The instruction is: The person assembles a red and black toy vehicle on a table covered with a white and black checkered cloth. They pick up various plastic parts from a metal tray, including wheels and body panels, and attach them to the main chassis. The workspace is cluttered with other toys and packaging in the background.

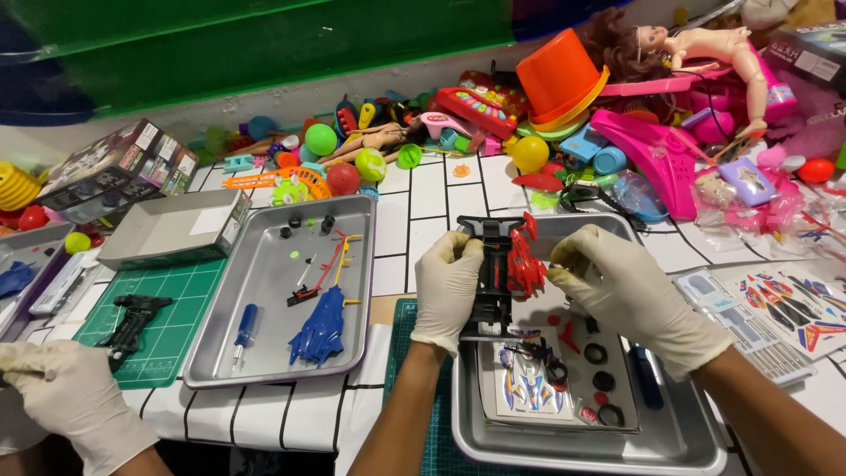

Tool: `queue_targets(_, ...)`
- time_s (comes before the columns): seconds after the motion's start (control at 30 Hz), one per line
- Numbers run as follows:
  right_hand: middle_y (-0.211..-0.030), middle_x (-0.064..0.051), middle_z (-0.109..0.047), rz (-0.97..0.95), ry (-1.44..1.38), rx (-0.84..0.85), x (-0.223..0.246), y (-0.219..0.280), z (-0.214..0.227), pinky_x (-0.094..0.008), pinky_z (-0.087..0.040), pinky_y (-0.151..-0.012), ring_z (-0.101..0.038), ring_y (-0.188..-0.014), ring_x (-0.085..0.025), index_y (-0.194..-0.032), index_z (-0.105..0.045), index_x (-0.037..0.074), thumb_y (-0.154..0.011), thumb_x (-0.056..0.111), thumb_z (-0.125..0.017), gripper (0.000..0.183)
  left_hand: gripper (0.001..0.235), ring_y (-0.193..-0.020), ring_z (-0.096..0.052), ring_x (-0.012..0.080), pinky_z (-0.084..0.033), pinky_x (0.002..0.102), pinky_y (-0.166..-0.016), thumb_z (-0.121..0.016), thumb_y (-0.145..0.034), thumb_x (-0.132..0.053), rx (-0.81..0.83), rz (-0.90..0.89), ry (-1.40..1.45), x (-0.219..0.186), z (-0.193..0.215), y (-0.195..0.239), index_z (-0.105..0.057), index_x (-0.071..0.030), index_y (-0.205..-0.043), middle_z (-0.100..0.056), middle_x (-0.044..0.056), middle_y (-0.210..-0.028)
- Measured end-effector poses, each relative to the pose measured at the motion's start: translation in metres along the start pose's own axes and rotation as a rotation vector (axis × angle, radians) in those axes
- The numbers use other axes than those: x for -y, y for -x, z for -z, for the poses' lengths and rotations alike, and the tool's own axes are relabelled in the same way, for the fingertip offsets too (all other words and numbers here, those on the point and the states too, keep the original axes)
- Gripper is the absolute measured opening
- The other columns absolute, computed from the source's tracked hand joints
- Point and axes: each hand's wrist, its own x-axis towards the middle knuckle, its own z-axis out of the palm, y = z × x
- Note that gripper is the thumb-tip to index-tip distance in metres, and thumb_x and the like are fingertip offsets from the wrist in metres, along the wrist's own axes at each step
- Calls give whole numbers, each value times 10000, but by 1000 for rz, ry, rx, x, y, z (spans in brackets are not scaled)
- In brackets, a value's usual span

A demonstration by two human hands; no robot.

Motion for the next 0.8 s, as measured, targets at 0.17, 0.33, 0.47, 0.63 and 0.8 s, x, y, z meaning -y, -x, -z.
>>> queue_targets(0.17,-1011,-77,-740,-179,-453,30,29,1,18,-329,-570,-842,-716,-878,-187,-1390,-590,143,-797,105,-820,637,104,-802,-592,100,-543,296,-767,-719,-872,-173,115,11,79,-12,-10,16,-774,-106,-929,-730,31,-794)
queue_targets(0.33,-1027,-152,-694,-220,-698,63,40,4,19,-355,-572,-902,-712,-923,-230,-1546,-456,99,-803,11,-797,822,65,-782,-580,77,-533,260,-731,-759,-859,-176,226,11,98,-9,-16,26,-768,-124,-897,-709,3,-762)
queue_targets(0.47,-952,-68,-724,-310,-544,63,60,7,29,-323,-582,-818,-700,-830,-159,-1488,-558,204,-784,149,-846,762,49,-776,-572,76,-526,247,-712,-769,-853,-153,275,11,116,-19,-19,35,-757,-114,-881,-692,-5,-760)
queue_targets(0.63,-1101,-94,-758,-333,-504,50,59,6,28,-351,-564,-906,-721,-943,-182,-1414,-626,194,-793,143,-828,655,11,-747,-563,68,-523,229,-626,-760,-851,-105,268,12,160,-25,-19,43,-753,-98,-847,-667,2,-727)
queue_targets(0.8,-1165,-61,-751,-318,-401,35,57,7,27,-362,-557,-954,-724,-1076,-217,-1359,-653,245,-790,184,-827,598,42,-629,-583,75,-539,229,-529,-727,-841,-43,280,1,104,-13,-22,36,-747,-63,-811,-664,31,-653)
